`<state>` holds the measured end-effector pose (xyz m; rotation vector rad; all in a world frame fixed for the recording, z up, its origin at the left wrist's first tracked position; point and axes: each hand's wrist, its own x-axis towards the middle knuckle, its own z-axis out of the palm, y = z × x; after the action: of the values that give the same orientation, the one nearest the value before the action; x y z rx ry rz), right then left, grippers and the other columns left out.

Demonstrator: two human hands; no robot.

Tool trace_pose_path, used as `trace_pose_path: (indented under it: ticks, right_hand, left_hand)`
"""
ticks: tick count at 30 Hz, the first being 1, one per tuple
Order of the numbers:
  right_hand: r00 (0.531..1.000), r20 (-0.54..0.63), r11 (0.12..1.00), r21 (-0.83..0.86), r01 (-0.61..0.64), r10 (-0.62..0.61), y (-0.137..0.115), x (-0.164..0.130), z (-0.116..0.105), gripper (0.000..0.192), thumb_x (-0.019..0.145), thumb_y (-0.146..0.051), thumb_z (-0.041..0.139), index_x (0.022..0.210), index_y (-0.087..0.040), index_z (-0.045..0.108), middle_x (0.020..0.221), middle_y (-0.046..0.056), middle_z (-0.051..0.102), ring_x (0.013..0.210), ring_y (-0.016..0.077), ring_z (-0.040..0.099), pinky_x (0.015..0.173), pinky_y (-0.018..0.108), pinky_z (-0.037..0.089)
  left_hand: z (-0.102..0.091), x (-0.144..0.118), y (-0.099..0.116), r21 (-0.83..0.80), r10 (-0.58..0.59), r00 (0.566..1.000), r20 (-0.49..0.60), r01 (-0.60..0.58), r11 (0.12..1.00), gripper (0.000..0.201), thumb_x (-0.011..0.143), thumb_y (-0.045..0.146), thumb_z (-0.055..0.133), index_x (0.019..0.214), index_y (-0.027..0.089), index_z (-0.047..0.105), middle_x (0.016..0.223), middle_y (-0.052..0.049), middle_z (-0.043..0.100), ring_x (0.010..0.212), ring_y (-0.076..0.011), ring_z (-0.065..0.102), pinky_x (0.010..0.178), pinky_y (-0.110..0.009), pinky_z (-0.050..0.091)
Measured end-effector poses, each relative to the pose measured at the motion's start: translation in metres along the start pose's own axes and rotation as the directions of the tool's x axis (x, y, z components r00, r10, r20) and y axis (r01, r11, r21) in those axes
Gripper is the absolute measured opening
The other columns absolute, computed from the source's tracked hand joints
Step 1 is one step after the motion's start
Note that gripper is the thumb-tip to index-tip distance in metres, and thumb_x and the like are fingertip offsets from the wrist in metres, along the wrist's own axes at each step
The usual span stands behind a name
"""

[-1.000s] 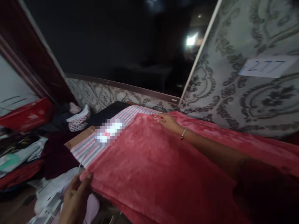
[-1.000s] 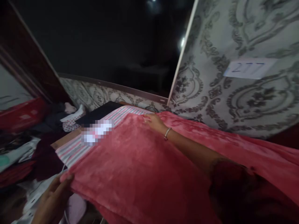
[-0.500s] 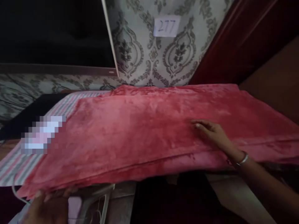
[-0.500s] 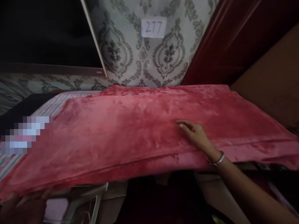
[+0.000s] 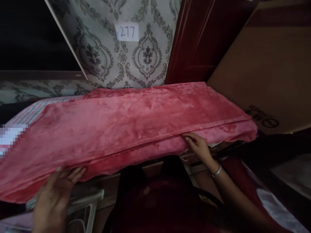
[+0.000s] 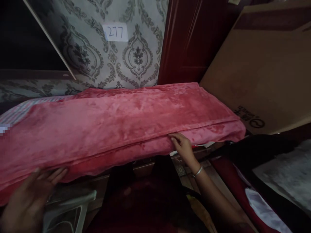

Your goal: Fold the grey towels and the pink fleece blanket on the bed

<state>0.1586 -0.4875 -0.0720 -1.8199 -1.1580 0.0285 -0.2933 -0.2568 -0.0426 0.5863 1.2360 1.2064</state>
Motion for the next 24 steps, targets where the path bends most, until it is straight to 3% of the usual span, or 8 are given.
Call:
trace_pose_path:
  ticks: [3, 7, 11, 14, 18, 20, 24]
  right_hand:
    - [0.994, 0.003, 0.987, -0.121, 0.105, -0.105, 0.003, 0.003, 0.005, 0.03, 0.092, -0.032, 0.051, 0.106, -0.021, 0.075, 0.1, 0.009, 0.073, 0.096, 0.0249, 0.065, 0.087, 0.042, 0.053]
    - [0.971, 0.002, 0.935, -0.27, 0.231, -0.239, -0.002, 0.005, 0.016, 0.028, 0.094, -0.025, 0.049, 0.105, -0.021, 0.075, 0.105, 0.011, 0.071, 0.098, 0.0265, 0.063, 0.088, 0.045, 0.052]
    - [0.932, 0.003, 0.881, -0.325, 0.344, -0.363, -0.001, -0.002, 0.03, 0.03, 0.098, -0.021, 0.046, 0.11, -0.02, 0.073, 0.113, 0.011, 0.072, 0.107, 0.0256, 0.064, 0.093, 0.045, 0.05]
    - [0.906, 0.039, 0.841, -0.358, 0.407, -0.422, 0.003, -0.007, 0.041, 0.036, 0.099, -0.019, 0.043, 0.124, -0.019, 0.068, 0.122, 0.01, 0.071, 0.118, 0.0246, 0.062, 0.103, 0.047, 0.046]
    - [0.909, 0.138, 0.827, -0.378, 0.416, -0.394, 0.0, -0.004, 0.049, 0.04, 0.097, -0.018, 0.043, 0.131, -0.02, 0.064, 0.126, 0.011, 0.069, 0.12, 0.0253, 0.06, 0.109, 0.052, 0.039]
    - [0.917, 0.181, 0.829, -0.393, 0.399, -0.356, -0.006, 0.003, 0.051, 0.038, 0.095, -0.017, 0.046, 0.128, -0.02, 0.065, 0.124, 0.013, 0.069, 0.118, 0.0273, 0.06, 0.109, 0.054, 0.039]
    - [0.925, 0.272, 0.83, -0.424, 0.363, -0.265, -0.019, 0.021, 0.055, 0.035, 0.091, -0.014, 0.051, 0.123, -0.019, 0.066, 0.119, 0.013, 0.07, 0.113, 0.0291, 0.06, 0.103, 0.049, 0.041]
  left_hand:
    - [0.042, -0.025, 0.001, -0.004, -0.149, 0.989, -0.022, 0.149, 0.989, 0.025, 0.09, 0.013, 0.045, 0.066, 0.019, 0.045, 0.06, -0.001, 0.059, 0.096, -0.025, 0.072, 0.109, -0.059, 0.045]
    - [0.083, -0.049, -0.009, -0.053, -0.21, 0.977, 0.031, 0.212, 0.976, 0.017, 0.081, 0.01, 0.053, 0.068, 0.019, 0.05, 0.063, -0.003, 0.061, 0.084, -0.0251, 0.073, 0.098, -0.054, 0.055]
    - [0.114, -0.061, -0.033, -0.087, -0.299, 0.937, 0.178, 0.318, 0.944, 0.017, 0.076, 0.006, 0.059, 0.068, 0.018, 0.049, 0.063, -0.002, 0.06, 0.07, -0.0229, 0.073, 0.092, -0.052, 0.059]
    - [0.135, -0.067, -0.048, -0.117, -0.326, 0.906, 0.271, 0.367, 0.923, 0.019, 0.077, 0.005, 0.061, 0.071, 0.018, 0.048, 0.066, -0.003, 0.063, 0.082, -0.0287, 0.076, 0.096, -0.058, 0.055]
    - [0.154, -0.074, -0.058, -0.133, -0.409, 0.849, 0.335, 0.472, 0.871, 0.014, 0.081, 0.008, 0.059, 0.075, 0.017, 0.05, 0.097, -0.021, 0.072, 0.117, -0.0404, 0.065, 0.102, -0.061, 0.05]
    - [0.157, -0.075, -0.06, -0.151, -0.428, 0.846, 0.319, 0.491, 0.858, 0.01, 0.081, 0.008, 0.057, 0.076, 0.015, 0.052, 0.107, -0.027, 0.071, 0.126, -0.0418, 0.059, 0.103, -0.058, 0.049]
    - [0.154, -0.071, -0.06, -0.207, -0.412, 0.855, 0.316, 0.486, 0.849, 0.01, 0.077, 0.004, 0.056, 0.074, 0.013, 0.057, 0.115, -0.029, 0.069, 0.131, -0.0418, 0.053, 0.106, -0.057, 0.048]
